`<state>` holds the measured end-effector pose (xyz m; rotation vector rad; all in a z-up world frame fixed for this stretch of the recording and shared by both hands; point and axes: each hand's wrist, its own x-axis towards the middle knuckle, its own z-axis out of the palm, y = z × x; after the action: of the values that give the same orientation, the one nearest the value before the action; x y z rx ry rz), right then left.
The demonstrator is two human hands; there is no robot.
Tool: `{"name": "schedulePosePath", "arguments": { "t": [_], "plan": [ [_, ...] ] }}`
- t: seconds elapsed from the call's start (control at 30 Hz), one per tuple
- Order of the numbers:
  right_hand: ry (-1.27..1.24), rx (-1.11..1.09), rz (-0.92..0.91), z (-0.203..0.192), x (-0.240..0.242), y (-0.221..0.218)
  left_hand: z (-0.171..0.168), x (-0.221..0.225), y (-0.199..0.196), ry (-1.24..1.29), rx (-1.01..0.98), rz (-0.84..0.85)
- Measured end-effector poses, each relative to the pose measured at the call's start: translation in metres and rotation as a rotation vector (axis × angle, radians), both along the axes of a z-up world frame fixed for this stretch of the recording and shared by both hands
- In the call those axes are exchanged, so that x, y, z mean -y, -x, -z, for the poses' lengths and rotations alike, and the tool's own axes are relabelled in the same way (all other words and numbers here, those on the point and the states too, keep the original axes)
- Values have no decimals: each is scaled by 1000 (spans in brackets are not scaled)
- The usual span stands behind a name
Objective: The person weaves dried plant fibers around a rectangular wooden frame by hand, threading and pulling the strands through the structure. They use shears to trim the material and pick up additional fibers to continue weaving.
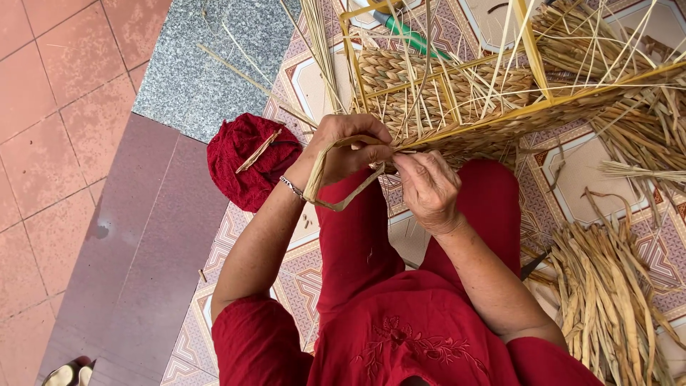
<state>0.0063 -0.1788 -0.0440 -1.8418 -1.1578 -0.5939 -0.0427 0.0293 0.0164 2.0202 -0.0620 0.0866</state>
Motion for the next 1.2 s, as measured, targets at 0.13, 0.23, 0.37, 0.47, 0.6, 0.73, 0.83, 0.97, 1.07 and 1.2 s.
{"name": "schedulePosePath", "arguments": {
  "t": [0.13, 0.23, 0.37, 0.47, 0.6, 0.73, 0.83, 0.97, 1.07, 1.2],
  "plan": [
    [-4, -13, -9, 1, -1, -1, 0, 0, -7, 9, -48, -55],
    [-5, -20, -15, 4, -1, -2, 2, -1, -12, 88, -84, -48],
    [-25, -63, -31, 9, -2, -3, 1, -3, -21, 52, -156, 30],
    [-35, -74, -37, 4, -2, -3, 2, -5, -29, -54, -86, 108],
    [-10, -80, -21, -5, -2, 0, 17, -15, -45, -170, -15, 225],
    [-8, -96, -29, -2, -2, -2, -17, -4, -50, -242, -121, 262],
    [-15, -95, -24, 9, -3, -3, -33, 5, -53, -233, -690, 113],
    [2, -81, 54, 31, 0, 0, -18, 9, -55, -542, -380, 211],
    [-2, -53, 39, 24, -1, 1, -28, 8, -53, -497, -497, 207],
    [2, -41, -10, 0, -1, 1, 22, -19, -50, -358, -11, 377]
  ]
}}
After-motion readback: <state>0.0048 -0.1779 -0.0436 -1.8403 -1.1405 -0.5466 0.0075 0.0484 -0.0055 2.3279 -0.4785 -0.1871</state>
